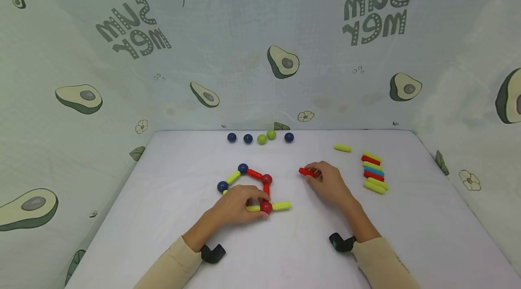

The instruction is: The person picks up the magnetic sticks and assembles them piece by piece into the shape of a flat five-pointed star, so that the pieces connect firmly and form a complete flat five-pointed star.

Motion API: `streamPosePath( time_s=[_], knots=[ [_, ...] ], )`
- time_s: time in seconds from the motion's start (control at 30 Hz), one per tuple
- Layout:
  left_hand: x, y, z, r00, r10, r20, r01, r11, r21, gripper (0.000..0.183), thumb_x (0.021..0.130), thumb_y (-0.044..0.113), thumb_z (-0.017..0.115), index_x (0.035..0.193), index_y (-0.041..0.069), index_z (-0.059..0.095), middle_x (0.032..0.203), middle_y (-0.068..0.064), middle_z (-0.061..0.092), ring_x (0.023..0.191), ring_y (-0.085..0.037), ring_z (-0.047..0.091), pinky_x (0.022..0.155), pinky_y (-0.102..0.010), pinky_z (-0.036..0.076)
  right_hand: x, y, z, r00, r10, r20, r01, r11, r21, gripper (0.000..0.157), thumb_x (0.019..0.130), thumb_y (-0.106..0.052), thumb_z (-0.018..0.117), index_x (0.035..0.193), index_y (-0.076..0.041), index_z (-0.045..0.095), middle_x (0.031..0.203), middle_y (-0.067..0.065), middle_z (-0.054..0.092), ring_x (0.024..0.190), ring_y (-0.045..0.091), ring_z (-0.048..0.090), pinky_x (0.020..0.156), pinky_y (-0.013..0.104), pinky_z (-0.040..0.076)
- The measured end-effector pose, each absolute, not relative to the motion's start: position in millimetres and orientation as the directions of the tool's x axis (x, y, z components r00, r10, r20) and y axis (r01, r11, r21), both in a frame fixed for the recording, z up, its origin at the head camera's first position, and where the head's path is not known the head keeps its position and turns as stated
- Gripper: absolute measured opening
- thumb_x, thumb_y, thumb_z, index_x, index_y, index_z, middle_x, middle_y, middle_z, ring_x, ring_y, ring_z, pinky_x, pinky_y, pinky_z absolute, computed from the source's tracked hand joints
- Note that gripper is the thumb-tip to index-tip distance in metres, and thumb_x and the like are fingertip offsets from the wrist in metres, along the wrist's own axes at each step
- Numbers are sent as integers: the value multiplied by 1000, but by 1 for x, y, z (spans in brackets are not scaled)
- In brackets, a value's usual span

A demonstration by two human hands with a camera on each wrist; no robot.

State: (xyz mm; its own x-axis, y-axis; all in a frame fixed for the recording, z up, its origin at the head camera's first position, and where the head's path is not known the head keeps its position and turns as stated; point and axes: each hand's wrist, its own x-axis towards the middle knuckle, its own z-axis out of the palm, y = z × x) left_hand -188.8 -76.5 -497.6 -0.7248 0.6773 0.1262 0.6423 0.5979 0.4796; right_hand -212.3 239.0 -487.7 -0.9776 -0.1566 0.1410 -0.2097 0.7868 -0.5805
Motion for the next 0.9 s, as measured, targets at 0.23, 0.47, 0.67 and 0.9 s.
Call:
streamPosePath(
  time_s=[0.23, 0.47, 0.67, 0.9],
  knots=[
    [-189, -78, -499, -710, 688, 150, 670, 594, 446, 35, 89, 54, 76, 119, 37, 73, 96, 19, 65, 76, 1, 52, 64, -14, 42, -208, 205, -489, -959, -251, 129, -277, 747, -605, 28, 92, -11, 76, 120, -7, 72, 109, 8, 70, 92, 20, 59, 77, 23, 52],
    [-189, -77, -499, -704, 693, 152, 676, 590, 441, 32, 90, 54, 74, 117, 37, 74, 100, 19, 66, 81, 2, 52, 65, -15, 42, -207, 186, -489, -942, -324, 89, -305, 712, -632, 26, 92, -11, 74, 119, -10, 74, 110, 4, 70, 91, 17, 58, 76, 22, 51],
    [-188, -75, -497, -707, 689, 155, 673, 590, 445, 28, 90, 50, 74, 114, 36, 74, 99, 17, 64, 82, 2, 52, 65, -15, 43, -209, 178, -488, -935, -344, 84, -316, 703, -637, 25, 92, -10, 74, 117, -11, 74, 104, 2, 69, 85, 15, 56, 72, 22, 50],
    [-183, -68, -497, -725, 669, 162, 658, 605, 448, 35, 88, 57, 75, 114, 34, 76, 101, 13, 60, 78, 1, 49, 60, -15, 41, -213, 176, -489, -943, -324, 74, -293, 706, -644, 22, 96, -20, 72, 116, -12, 74, 104, 0, 69, 88, 16, 57, 77, 25, 51]
  ],
)
